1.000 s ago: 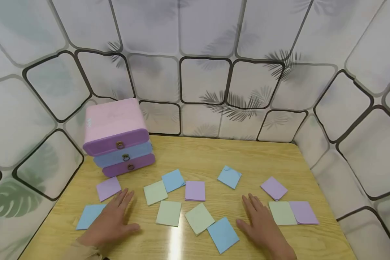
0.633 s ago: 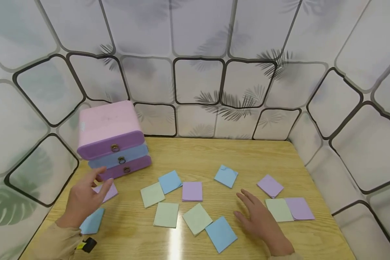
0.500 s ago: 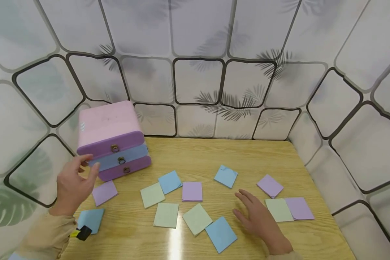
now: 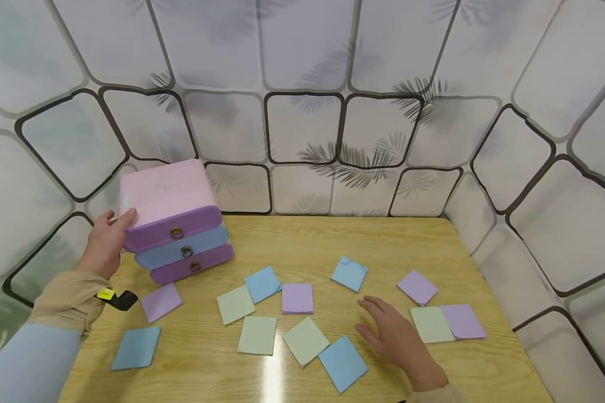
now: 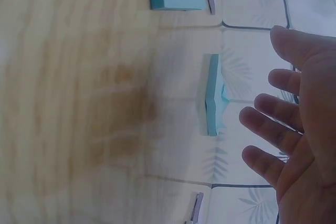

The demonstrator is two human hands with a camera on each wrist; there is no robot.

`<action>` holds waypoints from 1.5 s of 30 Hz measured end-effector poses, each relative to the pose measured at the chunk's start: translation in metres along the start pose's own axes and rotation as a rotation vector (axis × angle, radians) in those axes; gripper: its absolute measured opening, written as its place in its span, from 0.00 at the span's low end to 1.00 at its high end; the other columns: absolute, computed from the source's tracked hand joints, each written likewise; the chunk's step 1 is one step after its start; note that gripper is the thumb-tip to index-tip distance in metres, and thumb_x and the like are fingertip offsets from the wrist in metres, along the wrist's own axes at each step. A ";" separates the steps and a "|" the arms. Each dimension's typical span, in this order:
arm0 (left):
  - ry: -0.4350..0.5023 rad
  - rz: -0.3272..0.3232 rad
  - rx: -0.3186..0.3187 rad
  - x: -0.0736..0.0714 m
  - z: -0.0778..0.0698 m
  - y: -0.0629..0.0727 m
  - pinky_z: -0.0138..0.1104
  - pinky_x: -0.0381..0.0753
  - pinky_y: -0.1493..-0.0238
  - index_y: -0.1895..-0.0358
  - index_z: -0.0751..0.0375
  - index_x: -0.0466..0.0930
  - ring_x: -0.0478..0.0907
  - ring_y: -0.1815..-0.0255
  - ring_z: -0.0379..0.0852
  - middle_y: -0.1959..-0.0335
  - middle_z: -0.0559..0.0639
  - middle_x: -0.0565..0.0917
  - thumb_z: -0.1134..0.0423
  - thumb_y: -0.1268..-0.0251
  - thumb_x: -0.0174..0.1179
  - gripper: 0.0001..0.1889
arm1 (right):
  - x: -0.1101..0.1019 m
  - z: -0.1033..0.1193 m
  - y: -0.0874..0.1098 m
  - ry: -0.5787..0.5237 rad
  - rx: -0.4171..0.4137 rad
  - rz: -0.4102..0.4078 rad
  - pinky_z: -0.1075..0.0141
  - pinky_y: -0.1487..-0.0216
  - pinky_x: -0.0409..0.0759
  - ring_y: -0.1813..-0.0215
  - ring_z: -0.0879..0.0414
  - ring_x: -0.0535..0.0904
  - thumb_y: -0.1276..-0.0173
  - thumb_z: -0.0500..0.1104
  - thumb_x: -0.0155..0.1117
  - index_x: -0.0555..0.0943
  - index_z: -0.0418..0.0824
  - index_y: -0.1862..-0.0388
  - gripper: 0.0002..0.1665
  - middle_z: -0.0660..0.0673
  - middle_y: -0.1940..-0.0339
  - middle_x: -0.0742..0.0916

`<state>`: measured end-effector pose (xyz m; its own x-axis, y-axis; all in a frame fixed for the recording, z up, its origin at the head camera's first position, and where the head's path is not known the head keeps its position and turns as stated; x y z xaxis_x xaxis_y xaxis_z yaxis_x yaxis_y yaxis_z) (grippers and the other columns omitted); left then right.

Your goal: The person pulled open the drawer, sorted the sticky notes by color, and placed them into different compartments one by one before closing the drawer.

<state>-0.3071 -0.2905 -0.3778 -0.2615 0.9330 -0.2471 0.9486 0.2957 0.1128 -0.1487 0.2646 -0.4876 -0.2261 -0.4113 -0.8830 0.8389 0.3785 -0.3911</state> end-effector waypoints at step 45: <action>0.024 0.356 0.142 0.093 -0.013 -0.005 0.43 0.43 0.26 0.23 0.59 0.36 0.41 0.24 0.49 0.23 0.55 0.43 0.50 0.27 0.50 0.41 | 0.010 0.012 -0.019 -0.045 -0.073 -0.016 0.53 0.54 0.81 0.45 0.48 0.79 0.40 0.46 0.72 0.72 0.38 0.36 0.35 0.43 0.40 0.79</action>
<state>-0.3389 -0.2022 -0.3892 0.0864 0.9772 -0.1941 0.9956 -0.0775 0.0527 -0.1612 0.2427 -0.4860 -0.2153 -0.4538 -0.8647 0.7965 0.4307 -0.4243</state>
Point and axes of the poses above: each hand's wrist, its own y-axis away from the middle knuckle, its own x-axis out of the palm, z = x × y, the point moved 7 cm from there along -y, towards the middle knuckle
